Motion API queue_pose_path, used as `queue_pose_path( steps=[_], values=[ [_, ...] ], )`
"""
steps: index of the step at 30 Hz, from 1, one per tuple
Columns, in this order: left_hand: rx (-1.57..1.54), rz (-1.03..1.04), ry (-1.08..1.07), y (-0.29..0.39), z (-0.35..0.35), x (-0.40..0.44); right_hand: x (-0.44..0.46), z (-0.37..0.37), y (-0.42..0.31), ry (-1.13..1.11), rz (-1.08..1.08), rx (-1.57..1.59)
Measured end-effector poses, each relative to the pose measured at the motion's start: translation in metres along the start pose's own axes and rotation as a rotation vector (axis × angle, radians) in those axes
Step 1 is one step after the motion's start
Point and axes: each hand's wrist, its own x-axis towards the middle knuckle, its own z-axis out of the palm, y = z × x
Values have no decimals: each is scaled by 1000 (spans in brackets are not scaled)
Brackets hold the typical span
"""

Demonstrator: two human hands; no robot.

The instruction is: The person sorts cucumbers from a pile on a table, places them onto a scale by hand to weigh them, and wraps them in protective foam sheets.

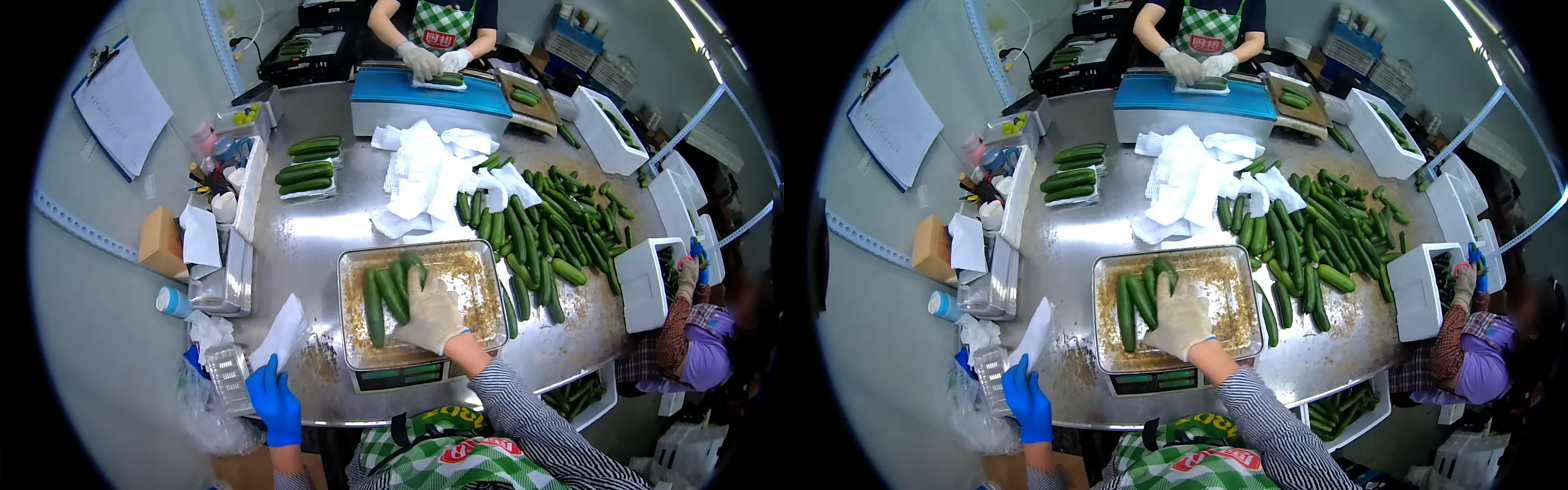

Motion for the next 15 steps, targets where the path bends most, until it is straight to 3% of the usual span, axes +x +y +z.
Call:
queue_pose_path(
  steps=[2, 10, 13, 15],
  values=[
    [16, 124, 1, 4, 8, 16, 2, 14, -10, 98, -13, -61],
    [1, 252, 26, 32, 18, 39, -21, -17, 22, -7, -45, 171],
    [19, 326, 48, 49, 26, 31, -26, 19, 83, 192, 3, 895],
    [1, 416, 11, 75, 37, 27, -29, 10, 116, 84, -27, 1586]
  ],
)
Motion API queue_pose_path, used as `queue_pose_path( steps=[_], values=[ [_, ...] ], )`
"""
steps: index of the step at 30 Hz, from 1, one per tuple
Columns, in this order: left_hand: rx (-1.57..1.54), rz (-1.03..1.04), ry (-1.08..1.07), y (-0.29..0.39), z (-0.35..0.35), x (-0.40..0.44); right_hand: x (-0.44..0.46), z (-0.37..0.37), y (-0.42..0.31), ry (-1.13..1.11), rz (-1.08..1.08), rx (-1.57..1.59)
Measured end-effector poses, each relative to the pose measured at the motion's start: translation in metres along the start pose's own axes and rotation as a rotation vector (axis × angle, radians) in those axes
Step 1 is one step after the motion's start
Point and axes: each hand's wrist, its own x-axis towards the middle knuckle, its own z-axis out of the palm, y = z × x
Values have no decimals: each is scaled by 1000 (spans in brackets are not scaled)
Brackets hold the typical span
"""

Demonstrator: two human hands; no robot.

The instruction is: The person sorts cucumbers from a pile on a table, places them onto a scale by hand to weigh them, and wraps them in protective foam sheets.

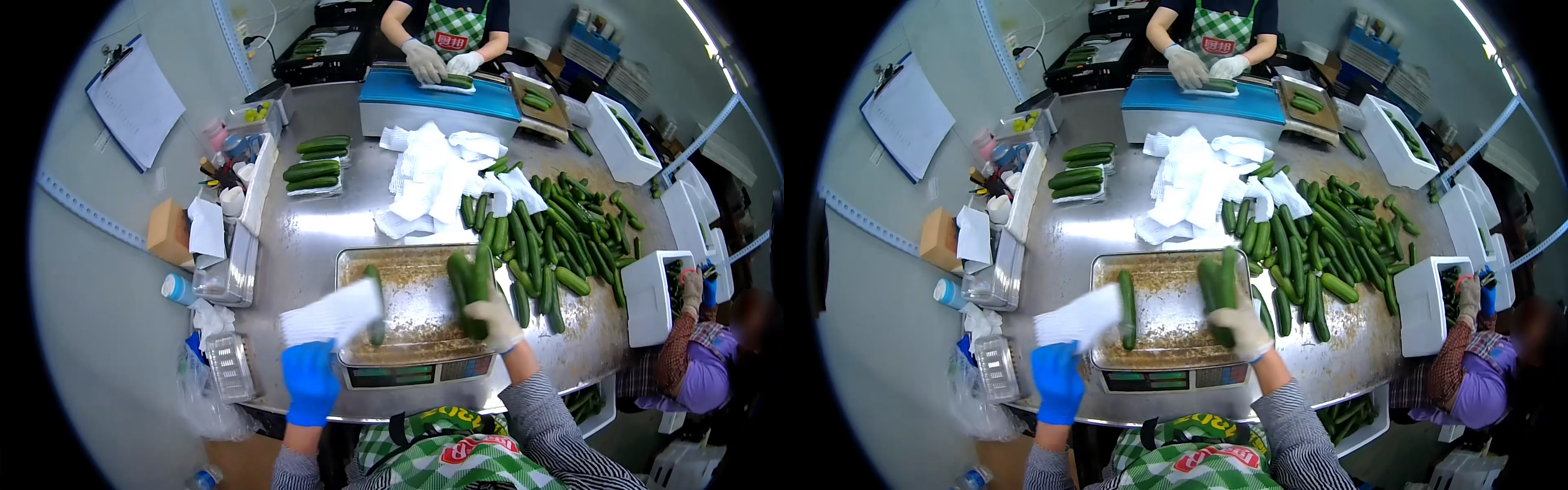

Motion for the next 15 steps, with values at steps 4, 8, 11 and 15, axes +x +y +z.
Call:
queue_pose_path(
  steps=[4, 8, 11, 15],
  values=[
    [-235, 169, -172, 78, 42, 39, -6, -49, -36, 8, -102, 232],
    [-271, 258, -239, 109, 116, 46, -8, -38, -82, -51, -528, -448],
    [-150, 215, -295, 105, 153, 25, -3, -11, -97, -260, -771, -1212],
    [-269, -56, -491, 97, 155, 16, 16, -11, -39, -481, -537, -1485]
  ],
)
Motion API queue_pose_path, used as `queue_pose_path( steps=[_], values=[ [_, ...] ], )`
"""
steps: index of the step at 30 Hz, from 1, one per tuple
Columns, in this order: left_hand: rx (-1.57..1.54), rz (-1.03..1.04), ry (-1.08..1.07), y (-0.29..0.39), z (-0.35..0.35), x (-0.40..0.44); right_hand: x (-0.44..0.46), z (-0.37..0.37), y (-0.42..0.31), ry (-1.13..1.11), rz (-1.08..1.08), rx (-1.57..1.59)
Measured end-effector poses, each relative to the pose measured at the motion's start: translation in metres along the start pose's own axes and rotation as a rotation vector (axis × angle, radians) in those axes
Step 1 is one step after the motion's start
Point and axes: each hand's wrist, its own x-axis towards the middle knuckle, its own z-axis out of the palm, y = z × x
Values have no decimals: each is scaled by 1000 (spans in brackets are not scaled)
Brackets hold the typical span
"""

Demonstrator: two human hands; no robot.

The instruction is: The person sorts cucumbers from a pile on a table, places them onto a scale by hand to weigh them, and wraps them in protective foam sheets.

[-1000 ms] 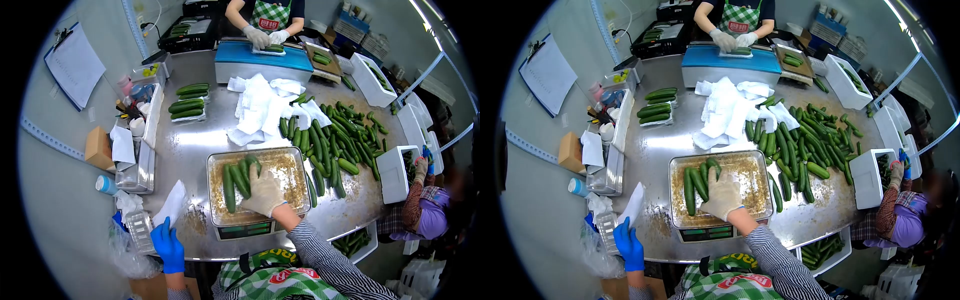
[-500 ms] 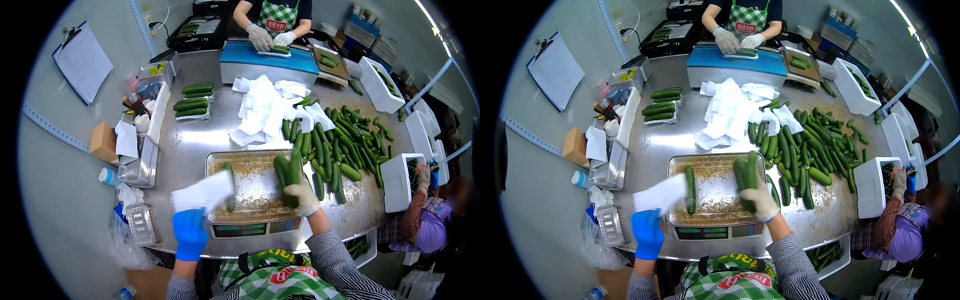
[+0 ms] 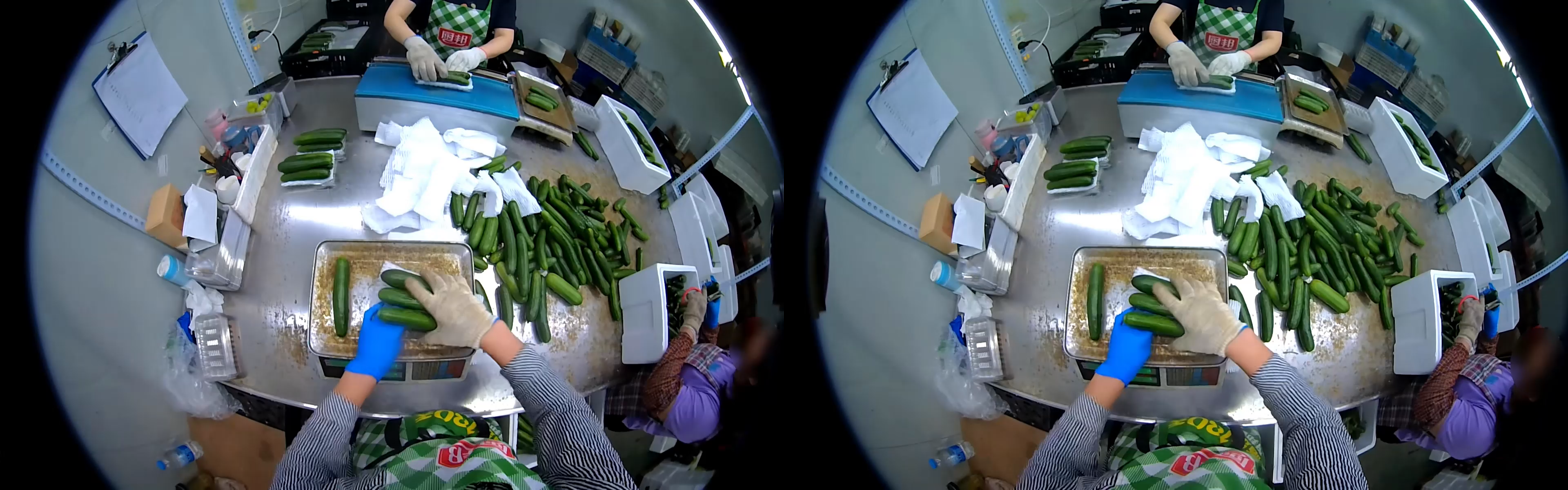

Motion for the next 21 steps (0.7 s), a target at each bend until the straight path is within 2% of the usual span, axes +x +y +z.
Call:
queue_pose_path(
  steps=[1, 3, 4, 8, 12, 15, 19, 21],
  values=[
    [36, 31, 38, -2, -3, 5, 3, -8, 7, 26, 28, 102],
    [89, 84, 82, 0, -4, -3, 4, -5, 25, -50, 217, 378],
    [73, 86, 88, -2, -2, -4, 6, -5, 31, -115, 302, 348],
    [26, 56, 121, -2, 6, -6, 20, -8, 37, -266, 337, 304],
    [31, 43, 159, -3, 8, -5, 37, -10, 52, -362, 405, 499],
    [2, 25, 147, -2, 4, -6, 43, -8, 52, -422, 363, 368],
    [25, 60, 153, -3, 6, -6, 38, -15, 41, -238, 297, 115],
    [-8, 41, 146, -3, 8, -6, 33, -6, 50, -42, 191, 90]
  ],
)
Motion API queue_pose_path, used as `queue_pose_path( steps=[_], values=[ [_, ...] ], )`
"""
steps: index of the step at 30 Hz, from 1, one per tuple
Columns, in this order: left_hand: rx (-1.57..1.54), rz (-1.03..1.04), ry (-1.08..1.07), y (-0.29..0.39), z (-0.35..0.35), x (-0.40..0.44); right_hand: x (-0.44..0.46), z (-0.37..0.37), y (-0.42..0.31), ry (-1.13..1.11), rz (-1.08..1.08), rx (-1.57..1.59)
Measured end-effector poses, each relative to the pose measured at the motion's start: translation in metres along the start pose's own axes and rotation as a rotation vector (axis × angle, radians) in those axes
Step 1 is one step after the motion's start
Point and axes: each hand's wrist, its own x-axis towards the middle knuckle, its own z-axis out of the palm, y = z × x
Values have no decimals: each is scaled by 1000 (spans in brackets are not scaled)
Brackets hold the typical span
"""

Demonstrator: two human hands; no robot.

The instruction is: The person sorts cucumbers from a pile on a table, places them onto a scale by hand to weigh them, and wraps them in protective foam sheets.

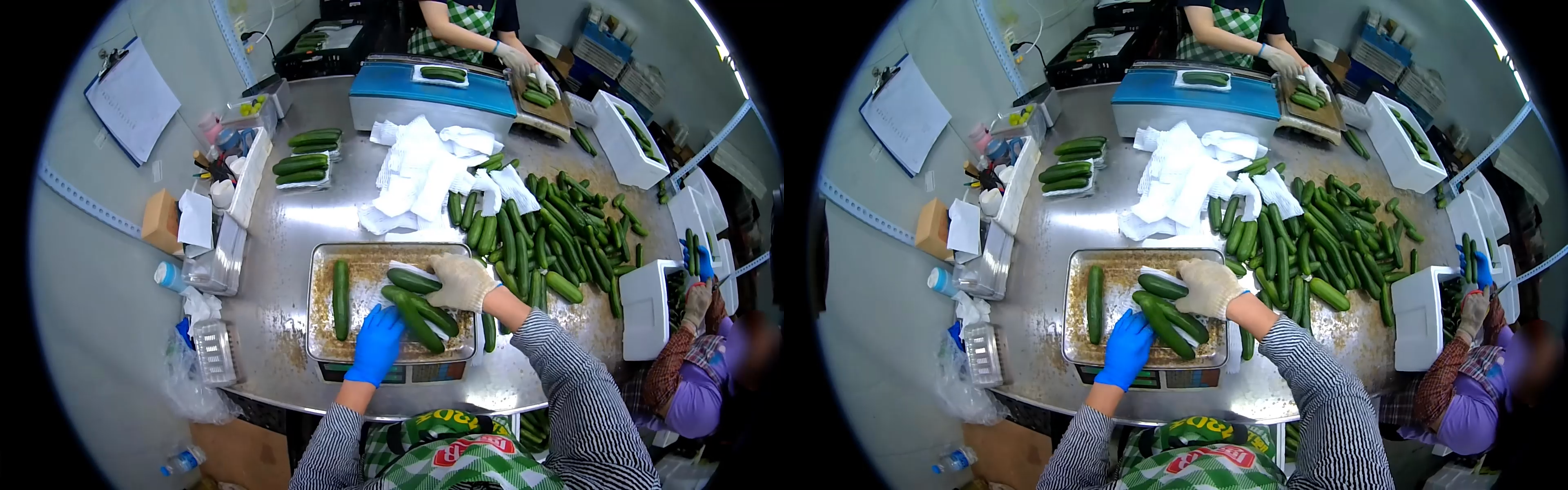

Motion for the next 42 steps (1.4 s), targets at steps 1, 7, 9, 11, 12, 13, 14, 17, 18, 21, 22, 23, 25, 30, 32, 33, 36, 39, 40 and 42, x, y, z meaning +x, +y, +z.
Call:
queue_pose_path(
  steps=[1, 7, 9, 11, 12, 13, 14, 17, 18, 21, 22, 23, 25, 30, 32, 33, 36, 39, 40, 42],
  values=[
    [-17, -5, -5, 1, -2, 2, -5, 0, 1, 86, -40, 15],
    [20, -121, 74, 16, -11, 4, -78, 30, -66, 449, -55, 62],
    [51, -154, 122, 20, -9, 3, -95, 58, -74, 358, -5, -64],
    [15, -179, 160, 20, -7, 4, -97, 66, -70, 409, 11, -70],
    [-37, -187, 166, 18, -6, 2, -100, 66, -68, 409, 42, -41],
    [-90, -190, 174, 16, -5, 2, -101, 63, -67, 414, 73, -13],
    [-144, -217, 175, 15, -5, 3, -103, 58, -65, 419, 77, -14],
    [-210, -233, 163, 16, -3, 1, -104, 46, -64, 405, 45, -46],
    [-162, -184, 145, 13, -6, -1, -99, 46, -67, 391, 29, -89],
    [-126, -148, 69, 10, -13, -4, -76, 49, -70, 348, -59, -202],
    [-131, -150, 35, 9, -15, -5, -74, 47, -69, 368, -73, -159],
    [-171, -167, 52, 10, -14, -4, -74, 45, -67, 390, -85, -118],
    [-154, -163, 63, 13, -17, -3, -84, 43, -62, 457, -13, -25],
    [-182, -185, 130, 19, -15, 2, -112, 84, -47, 620, 243, 140],
    [-212, -195, 153, 16, -14, 3, -109, 87, -52, 695, 249, 132],
    [-239, -226, 178, 15, -15, 5, -107, 87, -54, 713, 263, 132],
    [-310, -310, 242, 21, -16, 11, -105, 88, -55, 729, 303, 137],
    [-255, -305, 275, 25, -19, 19, -96, 81, -45, 713, 299, 190],
    [-234, -302, 254, 24, -18, 19, -93, 80, -41, 705, 310, 232],
    [-194, -291, 209, 20, -17, 17, -87, 78, -32, 690, 336, 318]
  ],
)
